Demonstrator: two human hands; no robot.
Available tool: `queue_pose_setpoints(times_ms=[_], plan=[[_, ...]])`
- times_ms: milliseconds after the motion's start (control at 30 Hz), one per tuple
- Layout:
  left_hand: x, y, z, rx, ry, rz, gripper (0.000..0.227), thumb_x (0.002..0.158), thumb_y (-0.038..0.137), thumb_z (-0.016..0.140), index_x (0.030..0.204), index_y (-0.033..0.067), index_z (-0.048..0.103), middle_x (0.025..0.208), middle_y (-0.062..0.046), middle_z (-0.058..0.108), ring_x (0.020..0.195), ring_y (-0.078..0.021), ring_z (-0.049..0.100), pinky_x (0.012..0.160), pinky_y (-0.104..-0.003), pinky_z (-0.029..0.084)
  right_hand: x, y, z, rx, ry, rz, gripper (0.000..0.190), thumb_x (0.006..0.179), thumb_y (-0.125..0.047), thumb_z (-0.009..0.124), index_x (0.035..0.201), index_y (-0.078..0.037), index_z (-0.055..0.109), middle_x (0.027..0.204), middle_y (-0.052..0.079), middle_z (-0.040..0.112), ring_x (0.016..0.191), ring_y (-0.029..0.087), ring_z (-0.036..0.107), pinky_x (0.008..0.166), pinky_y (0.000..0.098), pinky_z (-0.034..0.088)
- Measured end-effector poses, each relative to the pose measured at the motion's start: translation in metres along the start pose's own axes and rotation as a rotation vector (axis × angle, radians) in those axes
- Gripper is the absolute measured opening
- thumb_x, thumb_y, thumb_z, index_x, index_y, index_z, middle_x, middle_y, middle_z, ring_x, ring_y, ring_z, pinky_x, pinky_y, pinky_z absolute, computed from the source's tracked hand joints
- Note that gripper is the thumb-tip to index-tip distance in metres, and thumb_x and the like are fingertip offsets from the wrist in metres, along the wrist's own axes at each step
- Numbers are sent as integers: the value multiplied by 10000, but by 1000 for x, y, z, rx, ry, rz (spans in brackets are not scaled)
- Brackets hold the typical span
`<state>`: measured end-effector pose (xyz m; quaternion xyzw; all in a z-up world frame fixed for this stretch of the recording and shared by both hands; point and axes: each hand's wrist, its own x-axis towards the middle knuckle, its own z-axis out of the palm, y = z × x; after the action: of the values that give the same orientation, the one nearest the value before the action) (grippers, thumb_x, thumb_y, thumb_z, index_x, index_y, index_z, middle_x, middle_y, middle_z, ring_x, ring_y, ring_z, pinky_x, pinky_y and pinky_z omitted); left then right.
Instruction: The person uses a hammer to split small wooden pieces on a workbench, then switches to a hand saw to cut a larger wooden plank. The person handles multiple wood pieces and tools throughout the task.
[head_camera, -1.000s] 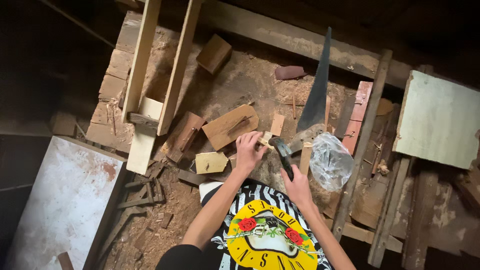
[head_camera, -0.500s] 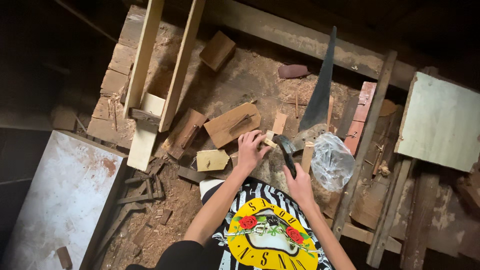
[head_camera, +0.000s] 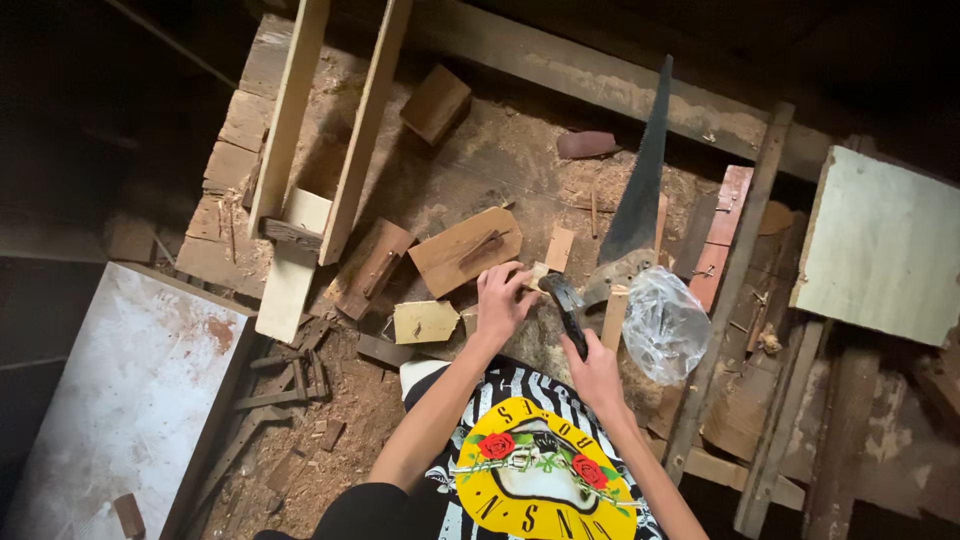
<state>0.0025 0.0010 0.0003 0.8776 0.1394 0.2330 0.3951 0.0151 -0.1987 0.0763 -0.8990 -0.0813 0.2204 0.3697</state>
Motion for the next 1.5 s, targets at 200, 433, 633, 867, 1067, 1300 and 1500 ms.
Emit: queue_pose_setpoints(times_ms=[200, 433, 633, 867, 1067, 1300, 1500], plan=[[0, 2, -1, -54, 12, -23, 401, 770, 116, 817, 1159, 105, 717, 1251, -66, 664, 1168, -282, 597, 1059, -425, 399, 0, 13, 1, 11, 71, -40, 330, 957, -331, 676, 992, -5, 640, 593, 182, 588, 479, 272, 549, 500, 410, 444], [3, 1, 1, -128, -15, 7, 381, 789, 71, 799, 1154, 76, 692, 1245, -75, 680, 1187, -314, 628, 1046, -418, 488, 3, 22, 4, -5, 71, -28, 332, 953, -337, 685, 986, -9, 647, 579, 177, 575, 467, 261, 518, 490, 407, 425], [-1, 2, 0, -143, 15, -16, 435, 771, 66, 795, 1190, 50, 679, 1274, -114, 662, 1187, -343, 621, 1032, -420, 497, 0, 13, 3, 24, 55, -21, 324, 955, -331, 675, 1014, -13, 647, 566, 162, 570, 461, 230, 513, 482, 394, 425], [2, -2, 6, -83, 32, 16, 241, 820, 74, 798, 1051, 62, 730, 1172, -98, 705, 1093, -321, 663, 967, -403, 528, 3, 3, -1, 7, 22, -13, 318, 965, -314, 673, 1017, -2, 643, 587, 185, 580, 468, 240, 525, 496, 396, 432], [5, 2, 5, -110, 41, -11, 195, 783, 57, 795, 965, 75, 728, 1128, -92, 707, 1024, -310, 678, 902, -385, 548, -1, 4, 0, 17, 16, -74, 301, 956, -294, 673, 1016, -1, 635, 621, 193, 601, 494, 262, 555, 514, 399, 457], [9, 5, 2, -144, 19, -47, 193, 763, 35, 776, 947, 75, 736, 1082, -74, 701, 975, -301, 682, 838, -381, 555, 2, 5, -2, -63, -18, -72, 315, 978, -311, 654, 1016, -1, 613, 668, 233, 639, 613, 400, 642, 565, 471, 479], [11, 7, -5, -146, 17, -45, 109, 798, 80, 787, 895, 68, 740, 1053, -76, 703, 932, -303, 686, 780, -371, 555, 5, 0, -5, -115, -12, -80, 339, 969, -328, 652, 1050, -5, 585, 684, 273, 628, 630, 460, 637, 581, 496, 483]])
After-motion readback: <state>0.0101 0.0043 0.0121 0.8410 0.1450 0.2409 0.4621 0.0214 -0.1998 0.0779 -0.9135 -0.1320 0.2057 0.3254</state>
